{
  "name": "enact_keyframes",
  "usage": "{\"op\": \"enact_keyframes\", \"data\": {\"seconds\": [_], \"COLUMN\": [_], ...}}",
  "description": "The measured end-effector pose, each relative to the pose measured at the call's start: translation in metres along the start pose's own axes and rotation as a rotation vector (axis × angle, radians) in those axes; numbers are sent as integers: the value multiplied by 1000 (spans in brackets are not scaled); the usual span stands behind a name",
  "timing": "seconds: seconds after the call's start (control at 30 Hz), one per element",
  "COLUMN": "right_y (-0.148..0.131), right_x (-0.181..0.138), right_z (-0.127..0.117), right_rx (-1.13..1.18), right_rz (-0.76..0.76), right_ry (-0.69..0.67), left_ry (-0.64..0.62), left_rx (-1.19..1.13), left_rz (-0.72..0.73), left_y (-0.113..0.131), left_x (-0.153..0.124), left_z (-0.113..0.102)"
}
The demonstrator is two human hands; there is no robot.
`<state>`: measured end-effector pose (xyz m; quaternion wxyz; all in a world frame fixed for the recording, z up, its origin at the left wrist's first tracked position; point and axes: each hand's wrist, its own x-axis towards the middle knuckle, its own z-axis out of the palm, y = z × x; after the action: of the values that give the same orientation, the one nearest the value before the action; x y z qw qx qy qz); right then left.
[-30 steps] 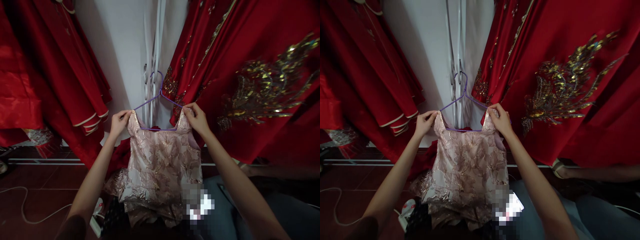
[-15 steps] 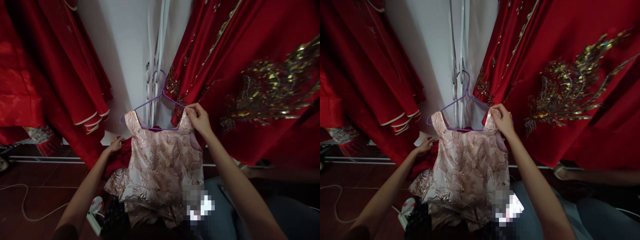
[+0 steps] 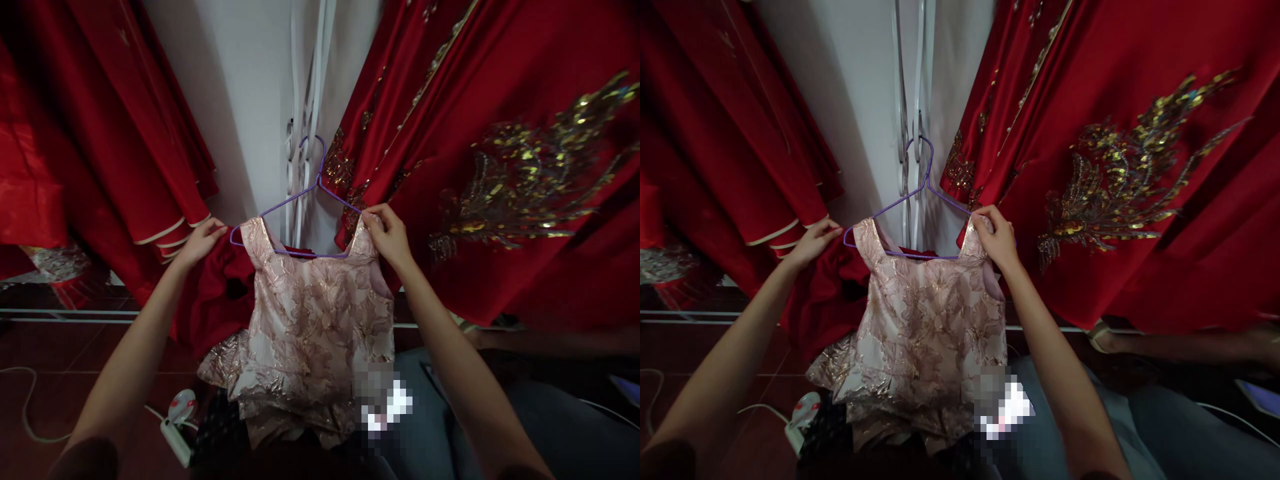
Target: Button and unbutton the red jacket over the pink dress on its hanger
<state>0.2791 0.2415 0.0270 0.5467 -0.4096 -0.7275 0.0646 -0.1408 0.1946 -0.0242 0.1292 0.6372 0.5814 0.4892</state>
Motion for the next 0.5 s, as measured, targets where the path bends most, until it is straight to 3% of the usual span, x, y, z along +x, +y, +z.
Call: {"op": "enact_keyframes", "data": {"seconds": [0.13,0.23,0.37,0.5], "right_y": [-7,-16,-25,-25], "right_x": [-1,-4,-10,-14], "right_z": [-4,-6,-4,-2], "right_rx": [-59,-134,-199,-173], "right_rz": [17,-11,-24,-23], "right_ry": [-9,7,40,45], "left_ry": [88,175,201,129], "left_rx": [132,261,293,139], "left_rz": [14,56,135,280], "left_y": [45,82,132,165], "left_x": [39,51,40,17], "left_z": [3,14,46,78]}}
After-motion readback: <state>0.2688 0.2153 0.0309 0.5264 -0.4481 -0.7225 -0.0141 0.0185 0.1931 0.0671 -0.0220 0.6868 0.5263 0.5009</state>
